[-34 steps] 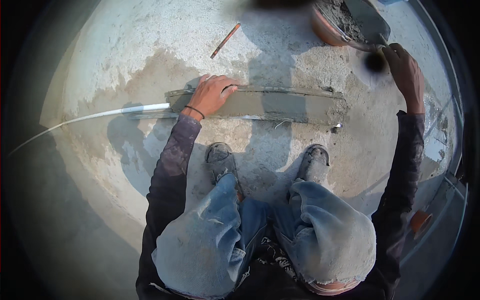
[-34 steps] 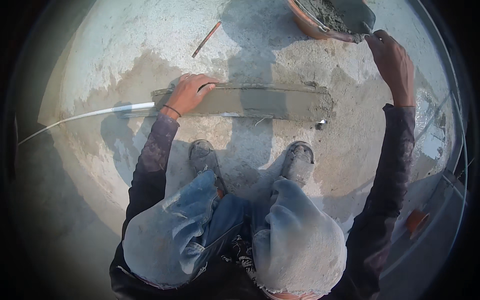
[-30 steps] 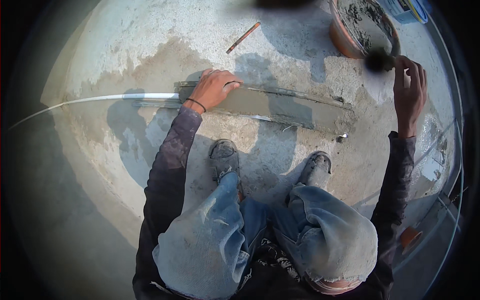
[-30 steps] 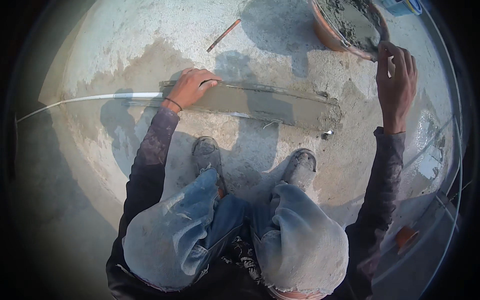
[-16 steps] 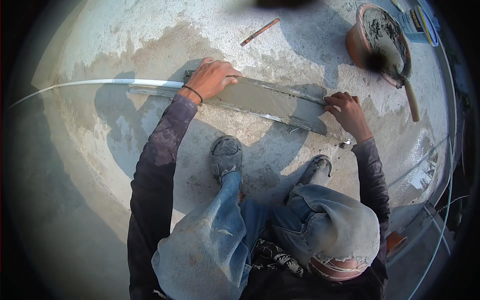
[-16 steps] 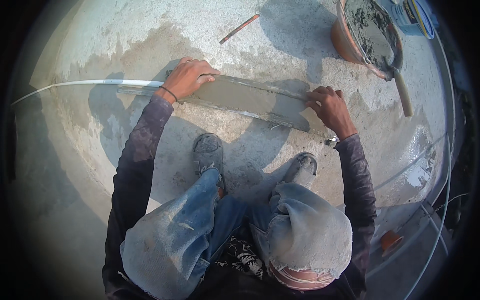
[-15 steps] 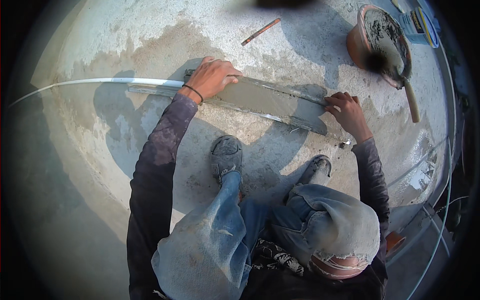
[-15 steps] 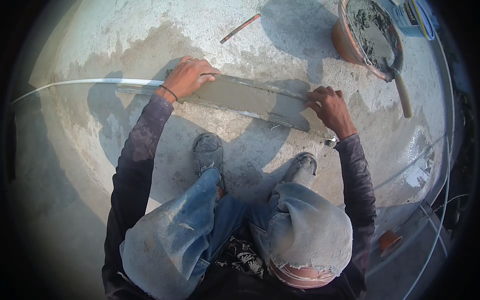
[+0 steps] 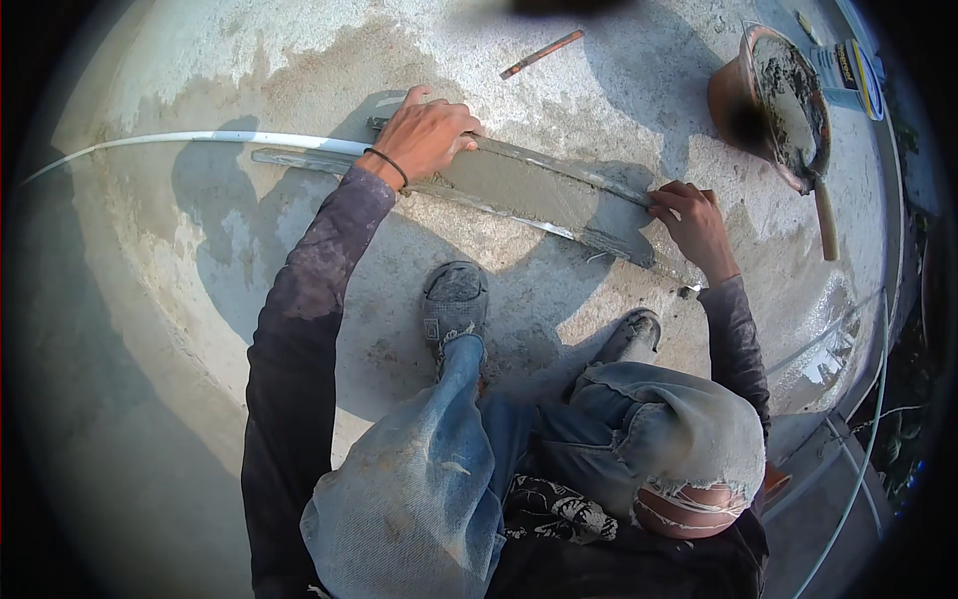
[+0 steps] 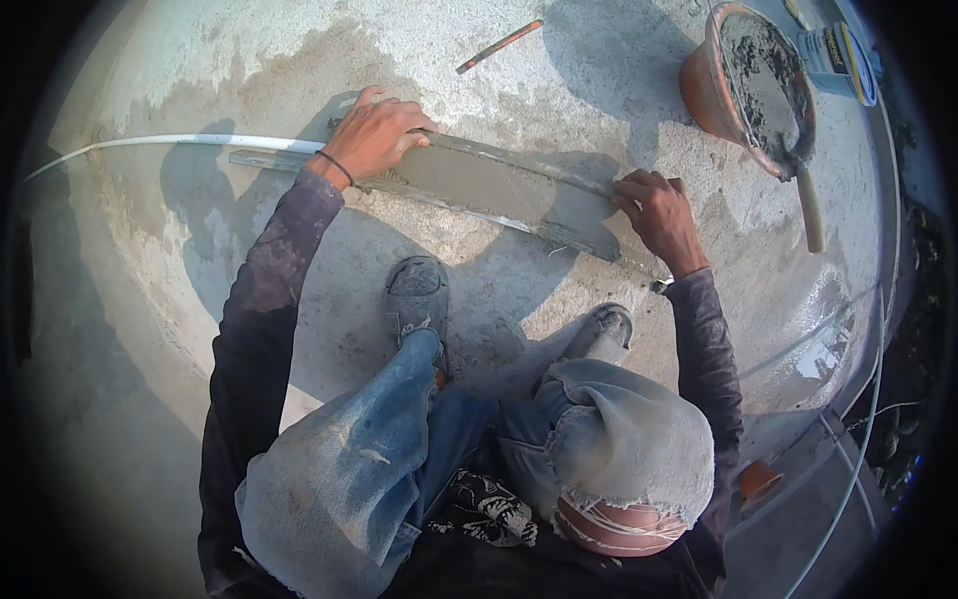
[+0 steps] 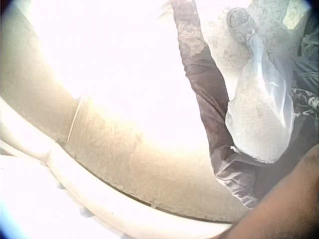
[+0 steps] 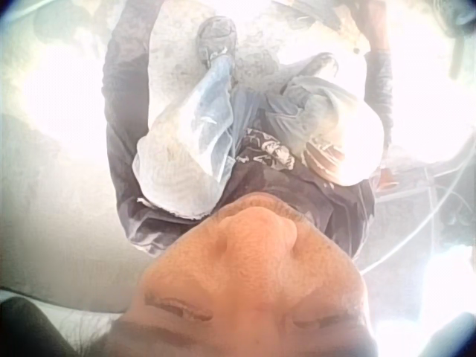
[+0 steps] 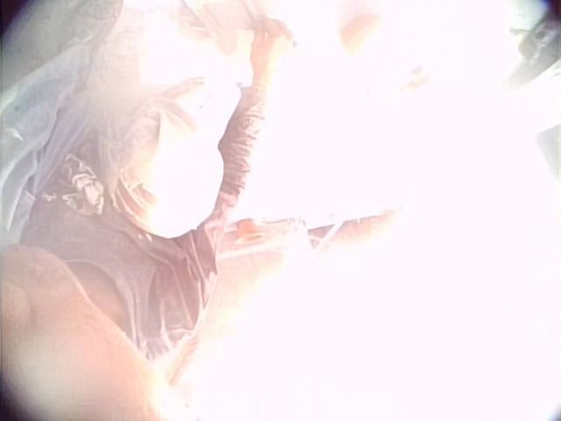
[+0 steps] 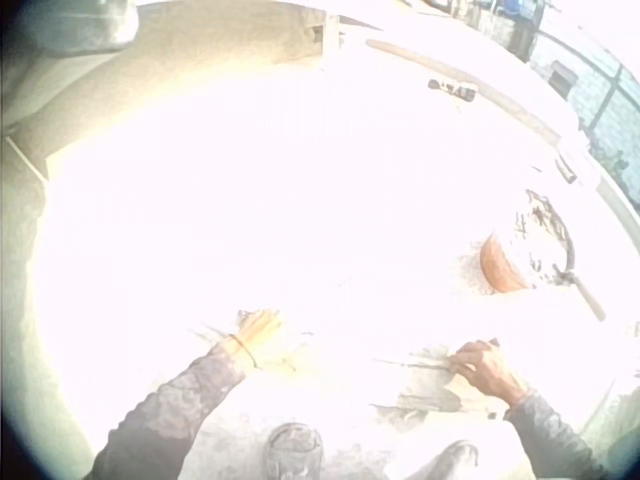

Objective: The person applies mortar using a trowel over several white pipes laid on a concrete surface, spreading and smoothing the mixture to secure and embed the pipes.

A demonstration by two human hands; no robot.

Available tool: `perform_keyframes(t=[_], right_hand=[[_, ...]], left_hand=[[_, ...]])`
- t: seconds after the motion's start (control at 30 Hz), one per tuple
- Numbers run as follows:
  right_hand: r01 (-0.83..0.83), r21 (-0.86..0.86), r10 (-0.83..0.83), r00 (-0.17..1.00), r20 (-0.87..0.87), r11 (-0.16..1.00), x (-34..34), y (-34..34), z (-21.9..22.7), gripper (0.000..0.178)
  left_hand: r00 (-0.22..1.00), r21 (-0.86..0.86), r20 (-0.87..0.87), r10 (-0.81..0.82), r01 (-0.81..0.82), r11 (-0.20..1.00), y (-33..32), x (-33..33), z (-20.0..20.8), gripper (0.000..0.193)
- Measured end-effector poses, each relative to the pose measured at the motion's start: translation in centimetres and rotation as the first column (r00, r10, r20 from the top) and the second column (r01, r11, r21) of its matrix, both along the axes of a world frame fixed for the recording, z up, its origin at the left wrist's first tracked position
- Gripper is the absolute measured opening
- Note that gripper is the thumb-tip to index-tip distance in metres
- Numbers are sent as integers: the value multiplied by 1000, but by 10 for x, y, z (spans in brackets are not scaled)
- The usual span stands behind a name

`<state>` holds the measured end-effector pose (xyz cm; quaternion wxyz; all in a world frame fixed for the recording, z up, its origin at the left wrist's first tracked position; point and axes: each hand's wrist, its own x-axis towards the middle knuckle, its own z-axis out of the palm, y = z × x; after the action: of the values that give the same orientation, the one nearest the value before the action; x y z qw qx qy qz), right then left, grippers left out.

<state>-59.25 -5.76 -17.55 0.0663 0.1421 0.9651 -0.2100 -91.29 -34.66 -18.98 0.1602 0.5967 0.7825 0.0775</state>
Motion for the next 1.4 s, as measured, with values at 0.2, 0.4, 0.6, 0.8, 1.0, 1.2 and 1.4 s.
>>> perform_keyframes(t=[0.2,0.4,0.6,0.8,1.0,1.2,1.4], right_hand=[[-22,-14,21,999,-43,1000,-20,-12,-5,18],[-110,-9,110,994,-13,994,-56,-32,-5,22],[-169,-36,169,985,-21,985,-110,-63,-5,23],[-227,-128,225,974,-23,966,-172,-97,-16,24],[-277,-171,273,961,-45,946,-235,-137,-22,28],[-328,-265,321,944,-73,907,-290,-169,-26,28],[-381,-280,377,923,-71,881,-330,-199,-33,32]], left_hand=[[997,-57,-52,60,-63,996,-18,-17,3,20],[986,-104,-121,118,-131,986,-43,-43,16,22],[897,289,-147,416,-364,886,-87,-60,38,27],[496,501,94,863,-773,390,-153,-12,26,30],[-47,63,301,952,-996,-69,-185,13,4,53],[-178,-204,384,906,-973,-105,-177,0,3,65],[-176,-208,384,906,-973,-101,-183,-14,-9,70]])
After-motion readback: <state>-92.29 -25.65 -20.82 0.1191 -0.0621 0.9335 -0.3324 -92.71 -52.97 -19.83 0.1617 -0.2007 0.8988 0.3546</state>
